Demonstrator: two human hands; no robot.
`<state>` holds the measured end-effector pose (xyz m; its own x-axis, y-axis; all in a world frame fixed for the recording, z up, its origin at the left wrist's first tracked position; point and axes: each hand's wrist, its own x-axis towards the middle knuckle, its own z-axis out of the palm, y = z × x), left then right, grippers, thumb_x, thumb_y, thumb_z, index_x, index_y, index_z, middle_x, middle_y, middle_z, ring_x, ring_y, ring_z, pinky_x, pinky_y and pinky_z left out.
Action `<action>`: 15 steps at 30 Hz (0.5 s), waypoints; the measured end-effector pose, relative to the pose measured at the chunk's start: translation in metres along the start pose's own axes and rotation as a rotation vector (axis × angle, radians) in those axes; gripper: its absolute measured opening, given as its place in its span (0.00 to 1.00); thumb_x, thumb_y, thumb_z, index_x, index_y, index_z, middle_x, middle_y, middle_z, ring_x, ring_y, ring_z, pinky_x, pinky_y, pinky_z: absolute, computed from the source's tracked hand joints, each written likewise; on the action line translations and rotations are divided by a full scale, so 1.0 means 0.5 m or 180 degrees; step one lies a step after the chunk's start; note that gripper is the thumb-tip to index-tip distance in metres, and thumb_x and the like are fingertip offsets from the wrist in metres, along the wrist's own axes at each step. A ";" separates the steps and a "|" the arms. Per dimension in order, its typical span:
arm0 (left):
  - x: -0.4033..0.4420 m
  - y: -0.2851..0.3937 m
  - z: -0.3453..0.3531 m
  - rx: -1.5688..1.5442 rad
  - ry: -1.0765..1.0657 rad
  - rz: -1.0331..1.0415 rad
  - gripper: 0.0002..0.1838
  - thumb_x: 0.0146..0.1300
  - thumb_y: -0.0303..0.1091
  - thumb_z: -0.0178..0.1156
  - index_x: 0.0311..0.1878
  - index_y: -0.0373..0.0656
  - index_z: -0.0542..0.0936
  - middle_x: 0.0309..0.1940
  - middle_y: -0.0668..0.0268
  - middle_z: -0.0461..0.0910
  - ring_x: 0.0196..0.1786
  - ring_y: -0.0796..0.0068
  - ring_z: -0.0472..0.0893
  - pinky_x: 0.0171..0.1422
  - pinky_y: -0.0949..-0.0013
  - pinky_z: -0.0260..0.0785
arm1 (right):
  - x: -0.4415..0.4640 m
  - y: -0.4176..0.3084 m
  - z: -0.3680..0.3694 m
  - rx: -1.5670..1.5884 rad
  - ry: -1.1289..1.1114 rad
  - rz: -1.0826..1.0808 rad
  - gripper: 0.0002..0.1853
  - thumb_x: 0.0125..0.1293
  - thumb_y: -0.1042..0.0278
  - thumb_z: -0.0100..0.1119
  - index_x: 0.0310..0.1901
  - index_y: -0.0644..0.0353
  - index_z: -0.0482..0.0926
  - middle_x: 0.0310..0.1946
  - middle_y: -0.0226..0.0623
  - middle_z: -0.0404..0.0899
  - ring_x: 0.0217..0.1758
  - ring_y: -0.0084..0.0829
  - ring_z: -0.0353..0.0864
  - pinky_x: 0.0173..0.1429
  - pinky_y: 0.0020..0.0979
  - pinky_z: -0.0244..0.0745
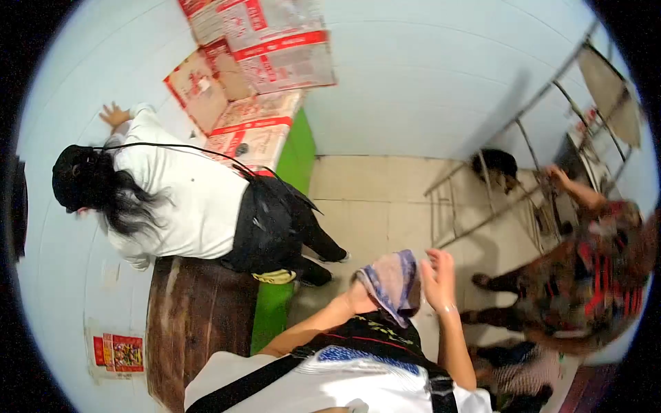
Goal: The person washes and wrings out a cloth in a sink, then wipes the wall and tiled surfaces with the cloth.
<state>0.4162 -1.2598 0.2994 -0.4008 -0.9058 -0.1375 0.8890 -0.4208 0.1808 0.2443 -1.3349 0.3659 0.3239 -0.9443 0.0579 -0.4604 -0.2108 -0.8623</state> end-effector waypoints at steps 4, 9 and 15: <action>0.117 0.112 -0.043 0.0337 -0.0159 0.0185 0.23 0.69 0.45 0.53 0.63 0.45 0.70 0.54 0.65 0.76 0.55 0.73 0.76 0.61 0.66 0.70 | 0.095 0.118 0.001 0.1296 0.0023 0.0808 0.12 0.71 0.61 0.51 0.48 0.59 0.75 0.37 0.31 0.76 0.40 0.22 0.75 0.45 0.29 0.75; 0.330 0.209 -0.031 0.4054 -0.0264 0.0058 0.20 0.57 0.43 0.61 0.50 0.44 0.78 0.47 0.68 0.77 0.49 0.73 0.75 0.55 0.68 0.67 | 0.311 0.090 0.048 0.3053 -0.0852 0.1234 0.17 0.70 0.60 0.51 0.54 0.62 0.74 0.47 0.37 0.78 0.48 0.28 0.77 0.56 0.32 0.74; 0.481 0.425 0.142 0.7221 0.0011 0.1596 0.18 0.51 0.38 0.59 0.46 0.44 0.80 0.49 0.55 0.79 0.57 0.55 0.73 0.67 0.58 0.60 | 0.644 0.036 0.039 -0.1247 -0.0968 -0.2014 0.21 0.68 0.64 0.46 0.61 0.61 0.71 0.59 0.37 0.74 0.64 0.36 0.69 0.72 0.38 0.58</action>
<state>0.4929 -1.5707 0.3740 -0.3055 -0.9197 0.2466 -0.7036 0.3925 0.5924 0.3563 -1.6376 0.3590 0.8055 -0.5179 0.2882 -0.3526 -0.8096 -0.4694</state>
